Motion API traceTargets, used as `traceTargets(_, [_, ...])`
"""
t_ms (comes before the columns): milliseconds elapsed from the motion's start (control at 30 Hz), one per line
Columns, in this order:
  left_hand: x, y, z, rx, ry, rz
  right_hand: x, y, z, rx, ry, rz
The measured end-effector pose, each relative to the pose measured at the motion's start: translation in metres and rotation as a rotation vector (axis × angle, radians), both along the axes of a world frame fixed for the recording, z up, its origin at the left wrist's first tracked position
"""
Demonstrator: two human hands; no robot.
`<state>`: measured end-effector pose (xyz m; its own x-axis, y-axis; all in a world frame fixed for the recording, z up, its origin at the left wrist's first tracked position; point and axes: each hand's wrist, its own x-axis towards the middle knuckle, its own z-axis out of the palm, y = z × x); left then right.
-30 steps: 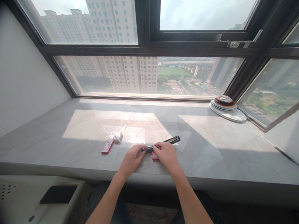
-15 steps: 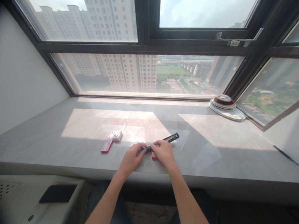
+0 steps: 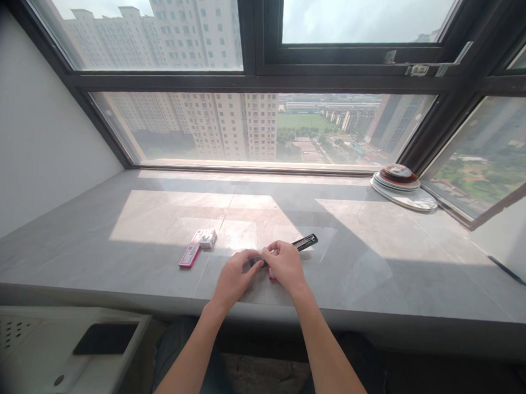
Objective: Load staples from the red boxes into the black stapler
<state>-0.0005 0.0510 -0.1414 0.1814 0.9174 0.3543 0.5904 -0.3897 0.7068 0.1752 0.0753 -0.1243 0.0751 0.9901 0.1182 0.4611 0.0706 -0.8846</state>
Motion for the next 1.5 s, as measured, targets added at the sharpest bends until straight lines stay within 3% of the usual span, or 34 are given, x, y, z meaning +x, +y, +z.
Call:
traceTargets(200, [0.009,0.004,0.001,0.033,-0.003,0.04,0.003,0.004,-0.009,-0.122,0.058,-0.04])
traceTargets(433, [0.006,0.003,-0.003,0.032,-0.01,0.035,0.003,-0.001,-0.008,-0.089,-0.062,-0.048])
traceTargets(633, [0.003,0.005,-0.005,0.02,0.012,0.046,0.006,-0.019,0.011,0.071,-0.25,0.152])
traceTargets(700, [0.0,0.005,-0.006,0.013,0.031,0.047,0.023,-0.027,0.009,0.059,-0.214,0.177])
traceTargets(833, [-0.008,0.009,-0.008,-0.015,0.093,0.082,0.085,-0.036,-0.005,-0.112,-0.131,0.054])
traceTargets(900, [-0.011,0.012,-0.007,-0.043,0.112,0.066,0.114,-0.033,-0.008,-0.218,-0.003,-0.009])
traceTargets(1000, [-0.013,0.015,-0.006,-0.059,0.127,0.04,0.134,-0.018,0.002,-0.26,0.235,0.053])
traceTargets(1100, [-0.011,0.016,-0.004,-0.055,0.14,0.042,0.121,0.002,0.021,-0.196,0.291,0.214])
traceTargets(1267, [-0.009,0.014,-0.004,-0.041,0.161,0.055,0.068,0.023,0.036,-0.076,0.143,0.44])
traceTargets(1500, [-0.01,0.012,-0.004,-0.029,0.209,0.056,0.029,0.023,0.03,0.034,-0.295,0.466])
